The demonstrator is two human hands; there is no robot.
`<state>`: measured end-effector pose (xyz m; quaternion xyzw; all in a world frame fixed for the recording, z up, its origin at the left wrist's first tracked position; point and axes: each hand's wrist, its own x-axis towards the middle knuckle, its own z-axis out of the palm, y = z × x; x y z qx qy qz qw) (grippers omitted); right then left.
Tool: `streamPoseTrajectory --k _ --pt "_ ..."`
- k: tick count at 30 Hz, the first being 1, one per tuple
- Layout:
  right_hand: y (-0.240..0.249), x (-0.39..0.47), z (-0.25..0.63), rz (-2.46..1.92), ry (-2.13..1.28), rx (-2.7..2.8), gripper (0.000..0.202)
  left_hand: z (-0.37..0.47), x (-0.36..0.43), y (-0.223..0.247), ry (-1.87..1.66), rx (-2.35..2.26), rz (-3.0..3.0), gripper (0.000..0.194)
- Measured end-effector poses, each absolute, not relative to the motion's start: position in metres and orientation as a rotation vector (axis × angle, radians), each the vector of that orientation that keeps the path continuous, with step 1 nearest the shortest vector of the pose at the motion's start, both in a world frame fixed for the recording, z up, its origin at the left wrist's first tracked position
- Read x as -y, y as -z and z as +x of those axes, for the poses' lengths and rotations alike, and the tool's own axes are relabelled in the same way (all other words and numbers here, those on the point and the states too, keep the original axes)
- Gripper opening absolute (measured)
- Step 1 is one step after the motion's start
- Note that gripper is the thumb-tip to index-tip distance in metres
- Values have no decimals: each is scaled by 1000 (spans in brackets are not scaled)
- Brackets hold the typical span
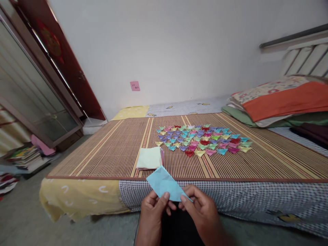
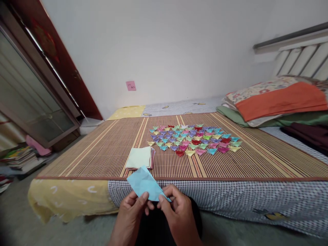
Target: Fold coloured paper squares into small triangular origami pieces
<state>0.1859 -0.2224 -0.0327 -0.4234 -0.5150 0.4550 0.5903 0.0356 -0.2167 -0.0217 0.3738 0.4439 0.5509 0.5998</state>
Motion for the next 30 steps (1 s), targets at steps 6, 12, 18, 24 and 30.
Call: streamPoseTrajectory --k 6,12,18,24,30 --pt "45 222 180 -987 -1127 1017 34 38 216 12 -1278 -982 727 37" --pt "40 220 177 -986 -1200 1080 30 43 217 11 -1256 -1002 728 42" --pt "29 211 182 -1082 -1094 1242 27 44 220 13 -1213 -1007 773 47" --pt "32 212 186 -1055 -1160 1211 36 38 220 4 -1256 -935 527 45" --pt "38 214 189 -1058 -1178 1218 33 33 219 6 -1233 -981 544 43"
